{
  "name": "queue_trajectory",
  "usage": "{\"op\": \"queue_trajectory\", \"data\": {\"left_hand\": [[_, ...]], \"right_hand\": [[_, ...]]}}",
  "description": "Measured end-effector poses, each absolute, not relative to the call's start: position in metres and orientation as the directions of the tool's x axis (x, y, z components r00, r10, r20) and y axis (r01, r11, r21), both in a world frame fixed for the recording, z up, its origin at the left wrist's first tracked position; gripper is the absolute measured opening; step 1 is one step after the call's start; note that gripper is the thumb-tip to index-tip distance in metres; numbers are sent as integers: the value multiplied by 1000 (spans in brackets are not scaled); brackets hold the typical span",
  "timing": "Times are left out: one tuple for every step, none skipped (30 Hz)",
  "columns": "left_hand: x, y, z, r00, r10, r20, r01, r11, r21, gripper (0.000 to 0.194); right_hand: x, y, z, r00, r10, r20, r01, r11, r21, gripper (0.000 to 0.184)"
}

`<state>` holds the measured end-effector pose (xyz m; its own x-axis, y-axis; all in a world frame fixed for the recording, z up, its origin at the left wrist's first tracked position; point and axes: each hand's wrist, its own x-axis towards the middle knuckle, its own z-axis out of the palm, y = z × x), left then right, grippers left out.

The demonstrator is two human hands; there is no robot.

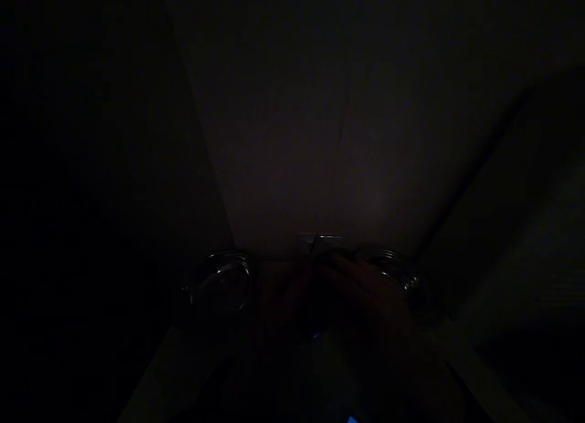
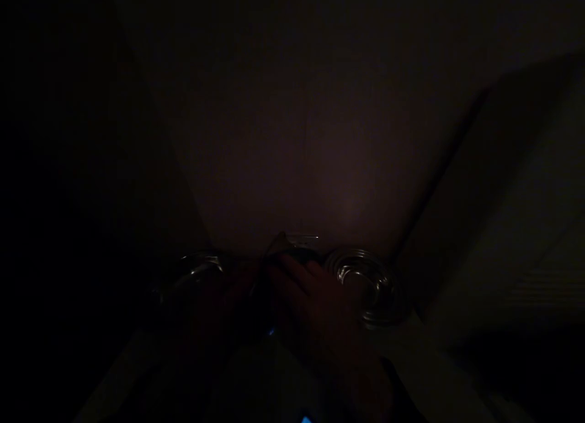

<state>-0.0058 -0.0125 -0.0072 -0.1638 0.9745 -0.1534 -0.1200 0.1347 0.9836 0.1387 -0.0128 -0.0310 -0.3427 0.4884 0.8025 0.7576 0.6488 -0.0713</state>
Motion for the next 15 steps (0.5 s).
{"op": "queue_trajectory", "data": {"left_hand": [[-6, -12, -7, -173, 972, -160, -115, 141, 983, 25], [-6, -12, -6, -181, 970, -161, -114, 141, 983, 27], [-6, -11, -6, -180, 971, -155, -117, 135, 984, 28], [-6, -11, -5, -171, 975, -139, -120, 120, 985, 29], [-6, -11, -6, -160, 980, -121, -118, 103, 988, 28], [-6, -11, -6, -153, 982, -108, -110, 91, 990, 27], [-6, -11, -7, -150, 984, -101, -94, 87, 992, 26], [-6, -11, -8, -141, 985, -101, -81, 90, 993, 25], [-6, -11, -8, -127, 986, -104, -81, 95, 992, 25], [-5, -11, -9, -110, 988, -106, -96, 96, 991, 24], [-5, -12, -10, -96, 990, -107, -120, 95, 988, 24], [-5, -12, -10, -91, 990, -106, -145, 93, 985, 23], [-6, -12, -10, -90, 990, -111, -167, 95, 981, 23], [-6, -12, -10, -90, 988, -124, -183, 106, 977, 23], [-6, -12, -9, -90, 986, -141, -192, 122, 974, 23]], "right_hand": [[138, -14, -31, -352, 482, 802, 757, 651, -58, 29], [137, -15, -30, -358, 475, 804, 754, 655, -51, 28], [136, -15, -30, -360, 466, 808, 747, 663, -50, 27], [136, -14, -29, -360, 455, 814, 737, 674, -51, 26], [137, -13, -29, -356, 452, 818, 730, 681, -59, 25], [137, -12, -29, -342, 457, 821, 730, 680, -74, 25], [138, -10, -29, -320, 469, 823, 737, 670, -95, 25], [140, -8, -30, -294, 491, 820, 748, 653, -122, 26], [141, -7, -31, -262, 515, 816, 759, 632, -155, 27], [142, -5, -32, -231, 540, 809, 767, 613, -190, 27], [143, -4, -33, -207, 558, 803, 769, 600, -219, 28], [144, -4, -34, -196, 564, 802, 768, 597, -232, 28], [144, -4, -34, -203, 564, 800, 763, 604, -232, 28], [144, -5, -34, -222, 553, 803, 755, 619, -217, 28], [143, -6, -33, -250, 530, 810, 747, 638, -187, 28]]}}
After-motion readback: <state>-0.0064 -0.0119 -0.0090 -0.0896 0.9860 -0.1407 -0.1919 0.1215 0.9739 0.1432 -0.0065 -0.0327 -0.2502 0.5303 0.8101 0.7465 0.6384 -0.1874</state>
